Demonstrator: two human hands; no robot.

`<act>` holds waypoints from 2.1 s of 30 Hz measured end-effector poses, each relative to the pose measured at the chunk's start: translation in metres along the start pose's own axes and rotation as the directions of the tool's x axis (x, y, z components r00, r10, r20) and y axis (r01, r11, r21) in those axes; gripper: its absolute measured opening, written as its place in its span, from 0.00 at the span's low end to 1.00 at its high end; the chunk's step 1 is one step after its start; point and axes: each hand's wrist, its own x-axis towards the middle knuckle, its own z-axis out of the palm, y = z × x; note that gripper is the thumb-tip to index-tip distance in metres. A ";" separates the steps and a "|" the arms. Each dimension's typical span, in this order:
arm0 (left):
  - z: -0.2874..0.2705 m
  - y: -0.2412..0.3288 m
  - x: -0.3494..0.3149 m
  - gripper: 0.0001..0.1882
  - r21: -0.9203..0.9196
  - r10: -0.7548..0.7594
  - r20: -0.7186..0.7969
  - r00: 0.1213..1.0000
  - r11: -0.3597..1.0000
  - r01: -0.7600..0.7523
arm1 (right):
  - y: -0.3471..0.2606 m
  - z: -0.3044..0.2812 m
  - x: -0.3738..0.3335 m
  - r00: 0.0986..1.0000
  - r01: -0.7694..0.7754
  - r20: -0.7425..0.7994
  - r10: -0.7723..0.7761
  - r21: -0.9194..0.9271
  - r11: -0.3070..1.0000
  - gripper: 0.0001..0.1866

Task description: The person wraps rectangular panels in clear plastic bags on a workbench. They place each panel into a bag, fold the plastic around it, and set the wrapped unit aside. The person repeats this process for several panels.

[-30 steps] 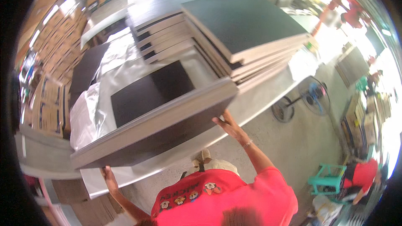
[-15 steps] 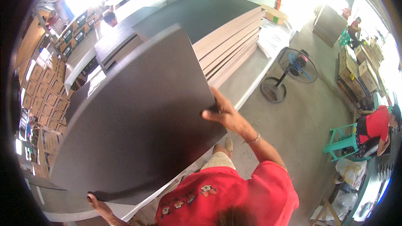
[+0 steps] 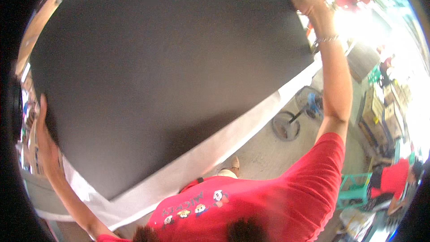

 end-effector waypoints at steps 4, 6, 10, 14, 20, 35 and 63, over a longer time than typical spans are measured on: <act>0.113 0.080 0.051 0.44 -0.220 -0.151 0.214 0.965 0.955 0.198 | 0.060 -0.111 0.139 0.972 0.234 0.044 -0.232 -0.303 0.924 0.17; 0.161 0.100 0.071 0.43 -0.212 -0.245 0.193 0.950 0.935 0.284 | 0.088 -0.138 0.191 0.983 0.181 0.093 -0.157 -0.410 0.894 0.28; 0.209 0.104 0.091 0.37 -0.188 -0.287 0.321 0.902 0.915 0.358 | 0.153 -0.122 0.243 0.962 0.104 0.274 -0.003 -0.353 0.930 0.31; 0.281 0.071 0.098 0.33 -0.260 -0.257 0.679 0.688 0.793 0.552 | 0.256 -0.173 0.275 0.822 0.156 0.569 -0.020 -0.193 0.969 0.16; 0.323 0.035 0.080 0.36 -0.037 -0.471 0.609 0.638 0.786 0.616 | 0.306 -0.159 0.263 0.834 0.067 0.549 0.052 -0.195 0.978 0.14; 0.231 0.059 0.116 0.35 0.128 -0.196 0.599 0.776 0.980 0.150 | 0.286 -0.148 0.306 0.857 0.024 0.324 0.401 -0.801 0.598 0.42; 0.010 -0.247 -0.218 0.28 0.059 -0.685 0.607 0.402 0.543 0.838 | 0.395 0.276 -0.309 0.935 -0.213 -0.355 0.027 -0.497 0.841 0.34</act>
